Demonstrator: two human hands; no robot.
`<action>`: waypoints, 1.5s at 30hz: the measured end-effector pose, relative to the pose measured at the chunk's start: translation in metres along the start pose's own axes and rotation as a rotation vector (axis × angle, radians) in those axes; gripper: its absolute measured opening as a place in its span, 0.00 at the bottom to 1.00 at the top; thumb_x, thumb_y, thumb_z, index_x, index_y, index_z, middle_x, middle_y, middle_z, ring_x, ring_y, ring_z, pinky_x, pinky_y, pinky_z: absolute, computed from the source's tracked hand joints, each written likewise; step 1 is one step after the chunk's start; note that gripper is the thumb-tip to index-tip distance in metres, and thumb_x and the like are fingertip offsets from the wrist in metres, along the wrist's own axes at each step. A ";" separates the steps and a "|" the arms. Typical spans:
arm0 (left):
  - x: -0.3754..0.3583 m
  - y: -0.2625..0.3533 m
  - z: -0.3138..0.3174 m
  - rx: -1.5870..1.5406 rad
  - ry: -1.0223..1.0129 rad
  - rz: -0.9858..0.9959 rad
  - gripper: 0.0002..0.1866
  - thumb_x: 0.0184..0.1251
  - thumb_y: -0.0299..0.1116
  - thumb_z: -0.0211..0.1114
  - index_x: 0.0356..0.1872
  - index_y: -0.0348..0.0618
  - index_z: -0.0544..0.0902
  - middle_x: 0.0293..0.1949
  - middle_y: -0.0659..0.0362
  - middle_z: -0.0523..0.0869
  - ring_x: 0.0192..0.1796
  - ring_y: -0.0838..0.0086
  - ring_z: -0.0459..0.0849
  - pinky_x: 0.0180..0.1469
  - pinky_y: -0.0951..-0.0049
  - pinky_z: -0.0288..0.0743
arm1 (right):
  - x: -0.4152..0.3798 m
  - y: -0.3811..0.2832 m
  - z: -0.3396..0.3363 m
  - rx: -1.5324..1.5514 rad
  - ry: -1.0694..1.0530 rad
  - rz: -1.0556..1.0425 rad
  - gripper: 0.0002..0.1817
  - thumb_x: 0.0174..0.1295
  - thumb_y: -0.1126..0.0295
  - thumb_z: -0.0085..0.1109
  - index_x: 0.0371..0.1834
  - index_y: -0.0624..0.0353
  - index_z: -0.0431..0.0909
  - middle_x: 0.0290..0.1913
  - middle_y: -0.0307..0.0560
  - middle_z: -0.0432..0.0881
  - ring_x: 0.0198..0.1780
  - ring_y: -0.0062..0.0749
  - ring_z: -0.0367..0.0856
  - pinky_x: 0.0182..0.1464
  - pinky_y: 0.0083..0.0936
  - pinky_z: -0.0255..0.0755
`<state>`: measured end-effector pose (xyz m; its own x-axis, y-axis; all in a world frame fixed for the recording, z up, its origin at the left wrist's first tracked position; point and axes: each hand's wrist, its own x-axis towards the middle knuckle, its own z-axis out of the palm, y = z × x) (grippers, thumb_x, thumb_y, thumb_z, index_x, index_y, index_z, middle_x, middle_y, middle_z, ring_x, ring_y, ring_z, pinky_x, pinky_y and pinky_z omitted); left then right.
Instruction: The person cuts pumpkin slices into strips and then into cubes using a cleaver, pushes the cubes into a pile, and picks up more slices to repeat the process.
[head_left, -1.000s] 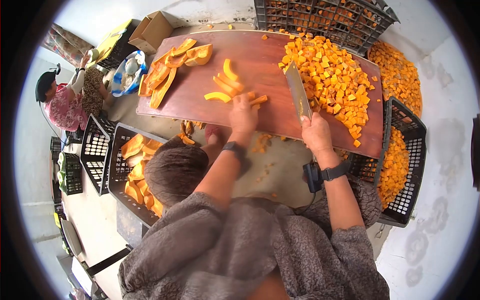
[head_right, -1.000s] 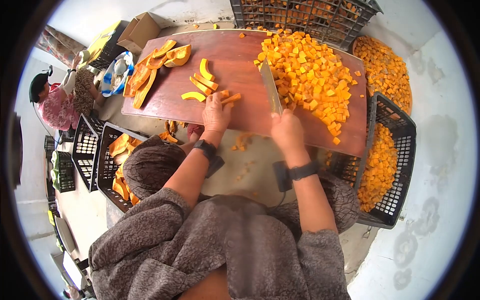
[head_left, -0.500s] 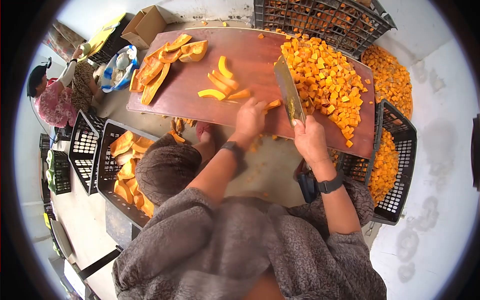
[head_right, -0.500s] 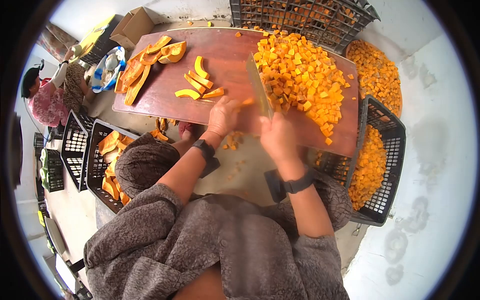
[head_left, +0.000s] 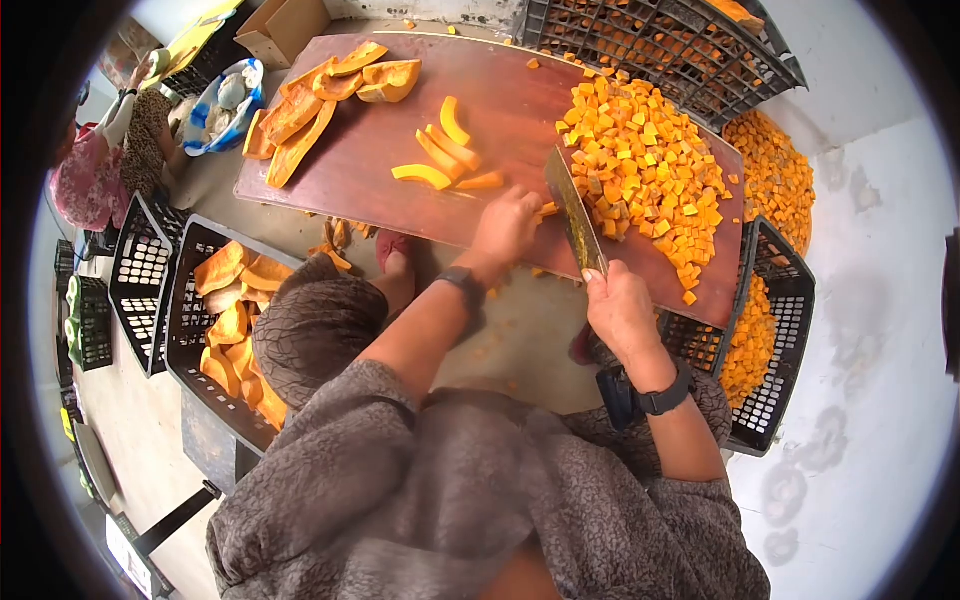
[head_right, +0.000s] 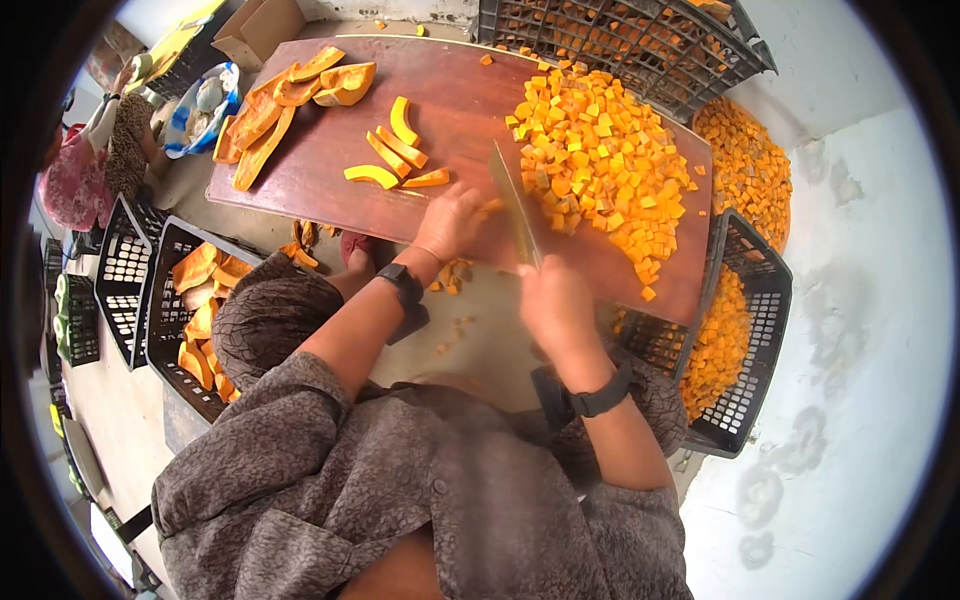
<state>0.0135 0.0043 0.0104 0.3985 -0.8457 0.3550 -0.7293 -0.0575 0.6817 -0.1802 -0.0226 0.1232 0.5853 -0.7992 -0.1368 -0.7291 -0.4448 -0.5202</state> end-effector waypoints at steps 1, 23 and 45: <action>0.001 0.002 -0.001 0.015 -0.024 -0.001 0.04 0.56 0.23 0.59 0.32 0.41 0.79 0.35 0.48 0.79 0.38 0.48 0.81 0.40 0.54 0.76 | -0.001 -0.001 0.000 -0.003 -0.003 0.005 0.16 0.68 0.63 0.56 0.34 0.69 0.72 0.28 0.68 0.80 0.35 0.67 0.80 0.38 0.50 0.73; -0.007 -0.010 0.002 -0.103 0.057 -0.002 0.08 0.57 0.31 0.66 0.38 0.45 0.81 0.36 0.51 0.80 0.41 0.52 0.82 0.43 0.56 0.79 | 0.048 0.017 0.036 0.142 0.168 0.035 0.17 0.68 0.62 0.56 0.34 0.69 0.74 0.28 0.71 0.79 0.35 0.69 0.79 0.38 0.49 0.73; -0.004 -0.016 0.000 -0.064 -0.003 0.114 0.10 0.56 0.22 0.59 0.39 0.41 0.82 0.33 0.49 0.79 0.39 0.51 0.81 0.42 0.58 0.77 | 0.080 -0.012 0.054 0.043 0.080 -0.079 0.17 0.69 0.62 0.53 0.36 0.69 0.73 0.32 0.73 0.80 0.39 0.71 0.79 0.42 0.51 0.74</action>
<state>0.0237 0.0092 -0.0018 0.3130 -0.8465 0.4306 -0.7326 0.0734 0.6767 -0.1054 -0.0594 0.0731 0.6090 -0.7927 -0.0269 -0.6650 -0.4917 -0.5622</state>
